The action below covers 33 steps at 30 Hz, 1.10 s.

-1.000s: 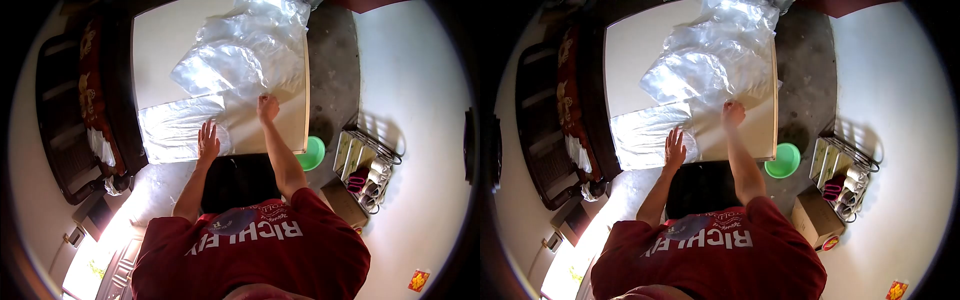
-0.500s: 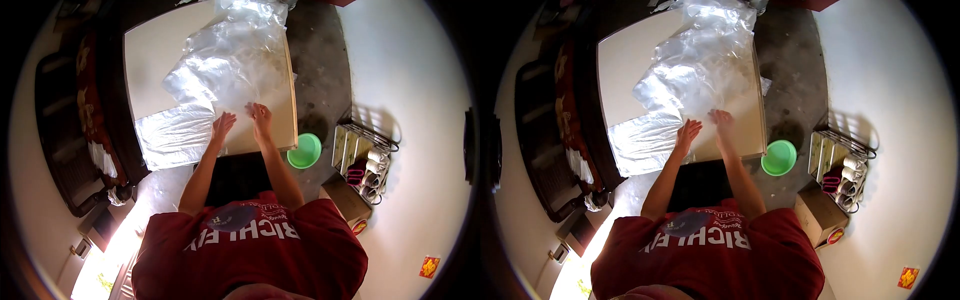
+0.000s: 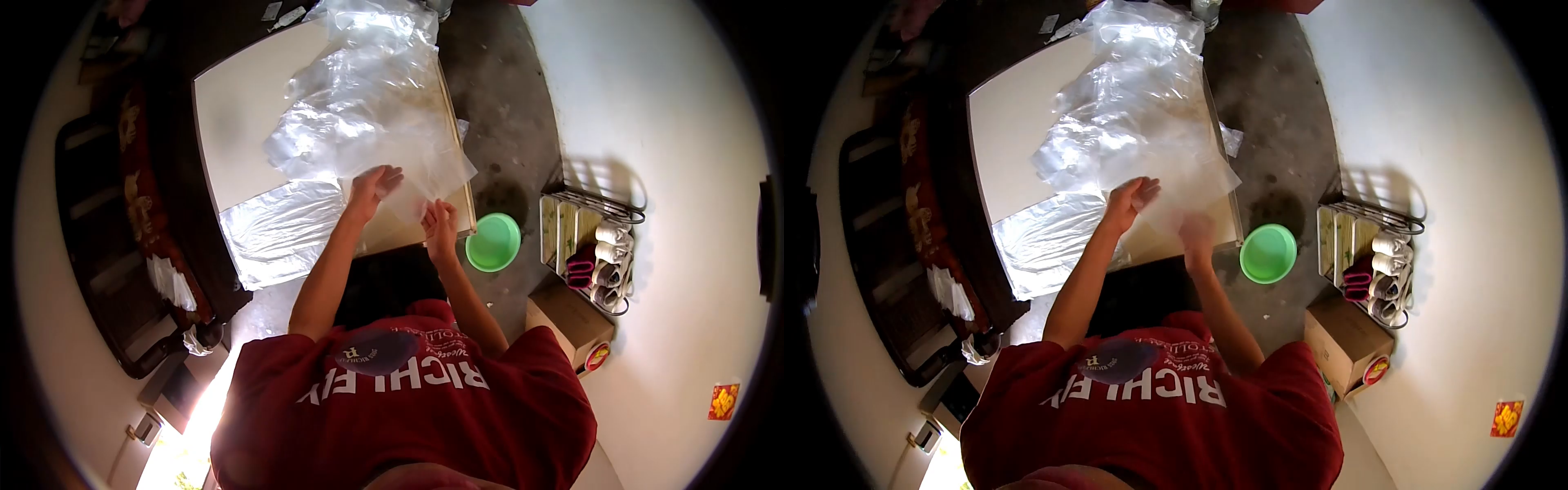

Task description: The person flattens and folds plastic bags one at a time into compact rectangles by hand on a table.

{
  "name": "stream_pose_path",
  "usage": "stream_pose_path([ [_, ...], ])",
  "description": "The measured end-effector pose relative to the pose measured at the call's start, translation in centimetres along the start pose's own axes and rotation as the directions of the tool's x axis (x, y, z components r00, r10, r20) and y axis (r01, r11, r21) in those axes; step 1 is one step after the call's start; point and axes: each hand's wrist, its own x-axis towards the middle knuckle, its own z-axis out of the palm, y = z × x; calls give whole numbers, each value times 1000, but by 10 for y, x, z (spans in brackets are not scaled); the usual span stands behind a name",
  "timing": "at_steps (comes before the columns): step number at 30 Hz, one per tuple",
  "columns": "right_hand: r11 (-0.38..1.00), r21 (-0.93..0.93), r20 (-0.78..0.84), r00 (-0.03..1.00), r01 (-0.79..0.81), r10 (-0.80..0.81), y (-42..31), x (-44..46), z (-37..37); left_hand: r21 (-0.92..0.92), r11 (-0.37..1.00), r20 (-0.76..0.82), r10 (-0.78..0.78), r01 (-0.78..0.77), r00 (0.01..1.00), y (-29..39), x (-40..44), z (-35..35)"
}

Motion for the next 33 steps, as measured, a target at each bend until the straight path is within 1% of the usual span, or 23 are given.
stream_pose_path([
  [2, 935, 325, 187, 979, -142, 84, 7, 4, -25, -38, 998, 40, -44, 46, 998, -7, -9, 2],
  [3, 935, 326, 192, 978, -141, 81, 1, 1, -21, -37, 999, 41, -38, 40, 998, -9, -13, 5],
  [4, 881, 376, 243, 948, -286, 204, -13, -6, -9, 18, 997, 78, -71, 69, 994, -13, -18, 8],
  [5, 846, 398, 274, 926, -355, 259, -15, -11, -5, 74, 992, 113, -106, 98, 988, -17, -24, 11],
  [6, 806, 416, 304, 900, -422, 314, -17, -16, -2, 100, 993, 200, -76, 57, 977, -20, -33, 17],
  [8, 940, 293, 223, 969, -175, 111, -9, -29, -5, 148, 987, 225, -100, 67, 969, -24, -44, 31],
  [9, 940, 297, 221, 970, -168, 103, -12, -33, -2, 197, 977, 248, -127, 78, 960, -27, -47, 36],
  [11, 993, 30, 188, 975, 118, -122, -21, -42, 2, 221, 971, 252, -142, 86, 957, -35, -48, 35],
  [12, 992, 33, 180, 975, 124, -128, -23, -47, 2, 210, 972, 243, -153, 103, 958, -37, -49, 35],
  [14, 934, -248, 34, 965, 258, -258, -27, -53, 2, 207, 971, 241, -171, 121, 955, -39, -47, 36],
  [15, 934, -246, 19, 964, 260, -264, -31, -60, 1, 75, 976, 225, -215, 204, 950, -38, -47, 39],
  [16, 912, -311, 35, 962, 268, -271, -35, -66, 0, -58, 958, 214, -264, 282, 940, -38, -46, 41],
  [17, 884, -375, 53, 958, 280, -281, -38, -69, -2, -46, 955, 225, -276, 293, 935, -36, -42, 42],
  [19, 872, -368, 60, 945, 321, -323, -32, -73, -13, -130, 892, 260, -390, 432, 883, -33, -31, 40],
  [20, 861, -361, 85, 932, 359, -353, -30, -74, -18, -113, 937, 172, -309, 331, 935, -35, -25, 41],
  [21, 859, -360, 80, 929, 364, -361, -31, -76, -21, -107, 936, 179, -313, 334, 933, -33, -19, 40],
  [23, 864, -361, 74, 934, 352, -350, -32, -82, -22, -133, 969, 102, -196, 208, 975, -23, -7, 32],
  [25, 873, -369, 77, 946, 320, -314, -31, -86, -26, -205, 963, 46, -169, 175, 985, 1, -18, 39],
  [27, 882, -375, 98, 958, 286, -269, -25, -84, -28, -190, 982, 69, 2, 11, 998, 26, -26, 23],
  [28, 896, -342, 147, 958, 284, -248, -20, -82, -30, -288, 958, 252, 88, -13, 964, 39, -32, 13],
  [29, 909, -309, 195, 954, 281, -229, -14, -79, -31, -201, 976, 152, 115, -84, 982, 49, -40, 4],
  [31, 892, -357, 276, 943, 278, -184, -16, -79, -21, -256, 963, 173, 134, -87, 976, 71, -58, -21],
  [33, 868, -407, 353, 925, 285, -138, -14, -79, -12, -301, 940, 250, 240, -161, 938, 87, -78, -47],
])
